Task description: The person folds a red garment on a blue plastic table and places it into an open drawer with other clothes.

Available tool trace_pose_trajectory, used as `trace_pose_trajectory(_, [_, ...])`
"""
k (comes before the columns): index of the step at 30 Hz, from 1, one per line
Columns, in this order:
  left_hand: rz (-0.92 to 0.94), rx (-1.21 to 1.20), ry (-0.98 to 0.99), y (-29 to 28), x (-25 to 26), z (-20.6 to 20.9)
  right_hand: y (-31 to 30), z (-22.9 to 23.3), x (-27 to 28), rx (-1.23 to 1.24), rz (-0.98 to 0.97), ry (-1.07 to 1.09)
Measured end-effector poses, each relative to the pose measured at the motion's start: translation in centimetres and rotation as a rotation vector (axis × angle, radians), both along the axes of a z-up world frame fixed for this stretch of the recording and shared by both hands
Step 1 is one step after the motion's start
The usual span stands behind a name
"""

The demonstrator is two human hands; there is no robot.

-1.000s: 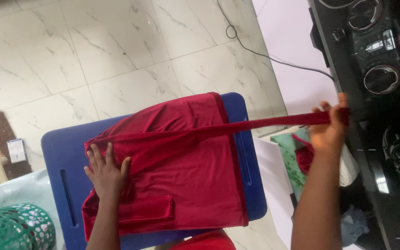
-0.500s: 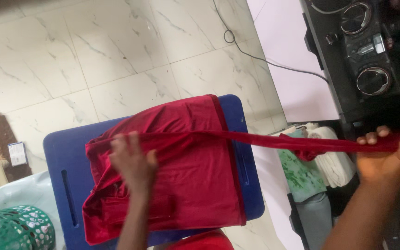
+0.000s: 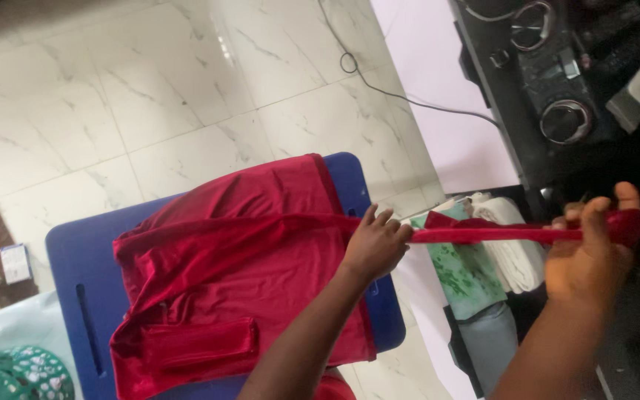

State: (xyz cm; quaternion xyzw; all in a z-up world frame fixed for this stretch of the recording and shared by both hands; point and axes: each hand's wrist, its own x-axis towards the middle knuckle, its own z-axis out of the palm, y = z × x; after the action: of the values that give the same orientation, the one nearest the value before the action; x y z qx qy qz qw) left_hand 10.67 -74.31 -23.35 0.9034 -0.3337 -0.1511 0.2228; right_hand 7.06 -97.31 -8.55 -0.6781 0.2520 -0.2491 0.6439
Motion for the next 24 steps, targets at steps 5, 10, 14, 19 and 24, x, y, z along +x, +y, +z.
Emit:
trace_pose_trajectory(5, [0.058, -0.260, 0.213, 1.8, 1.2, 2.9, -4.3, -3.8, 0.9, -0.039, -0.190, 0.590])
trace_pose_trajectory(10, [0.196, -0.369, 0.835, 2.7, 3.9, 5.6, -8.1, -14.4, -0.5, 0.070, 0.071, 0.909])
trace_pose_trajectory(14, [0.319, -0.689, 1.212, 1.9, 5.1, 3.3, -5.0, -18.6, -4.1, 0.099, 0.200, 1.064])
trace_pose_trajectory(19, [0.228, -0.793, 1.257, 1.4, 5.0, -0.6, 6.3, -19.2, -5.2, 0.901, 0.624, 0.369])
trace_pose_trajectory(24, [0.225, -0.678, 1.196, 2.0, 5.1, 0.2, 14.6, -18.5, -4.3, 1.476, 0.137, -0.088])
